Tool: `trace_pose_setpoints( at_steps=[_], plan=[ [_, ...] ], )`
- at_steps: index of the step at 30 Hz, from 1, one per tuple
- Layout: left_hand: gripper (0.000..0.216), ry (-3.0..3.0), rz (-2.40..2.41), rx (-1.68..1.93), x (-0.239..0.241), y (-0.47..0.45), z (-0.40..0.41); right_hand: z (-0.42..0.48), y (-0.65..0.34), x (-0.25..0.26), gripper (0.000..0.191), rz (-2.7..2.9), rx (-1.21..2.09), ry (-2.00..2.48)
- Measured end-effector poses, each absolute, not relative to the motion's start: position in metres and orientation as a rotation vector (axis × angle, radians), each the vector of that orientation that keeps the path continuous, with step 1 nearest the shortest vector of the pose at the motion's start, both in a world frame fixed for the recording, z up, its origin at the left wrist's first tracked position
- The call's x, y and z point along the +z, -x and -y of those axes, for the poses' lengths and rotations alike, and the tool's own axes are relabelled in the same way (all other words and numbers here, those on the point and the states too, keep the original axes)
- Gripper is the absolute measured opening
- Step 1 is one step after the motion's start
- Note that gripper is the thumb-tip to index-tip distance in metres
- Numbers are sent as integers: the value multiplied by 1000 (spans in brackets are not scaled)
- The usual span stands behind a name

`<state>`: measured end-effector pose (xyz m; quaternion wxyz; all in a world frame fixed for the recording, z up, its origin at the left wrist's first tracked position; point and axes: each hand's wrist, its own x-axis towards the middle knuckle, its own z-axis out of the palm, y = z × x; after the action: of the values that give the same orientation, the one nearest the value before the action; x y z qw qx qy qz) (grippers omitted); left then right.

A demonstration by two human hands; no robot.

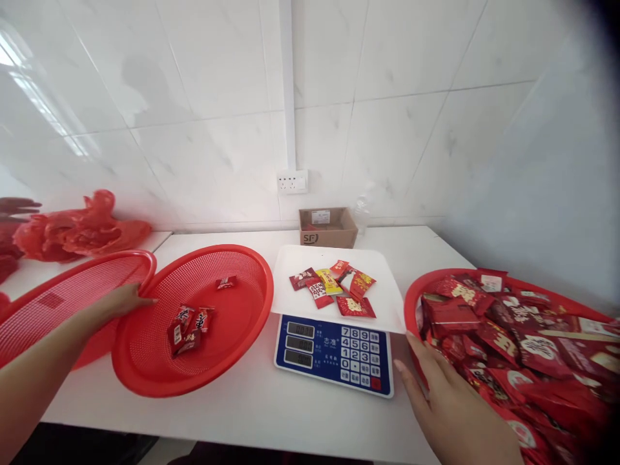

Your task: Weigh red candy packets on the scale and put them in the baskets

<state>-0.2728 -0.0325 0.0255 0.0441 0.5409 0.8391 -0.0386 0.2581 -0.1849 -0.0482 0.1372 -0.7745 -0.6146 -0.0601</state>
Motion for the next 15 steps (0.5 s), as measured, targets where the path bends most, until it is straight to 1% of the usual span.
trace_pose_setpoints(
  at_steps=[6,11,15],
  plan=[
    [35,-1910,-2261,-338,33,281,17,184,-263,-59,55,1807,-172,2199],
    [61,-2168,-2076,-482,33,259,3,181,-274,-72,53,1872,-141,2102],
    [63,-2383,-1882,-521,35,233,-10,176,-283,-80,56,1864,-138,2083]
  ],
)
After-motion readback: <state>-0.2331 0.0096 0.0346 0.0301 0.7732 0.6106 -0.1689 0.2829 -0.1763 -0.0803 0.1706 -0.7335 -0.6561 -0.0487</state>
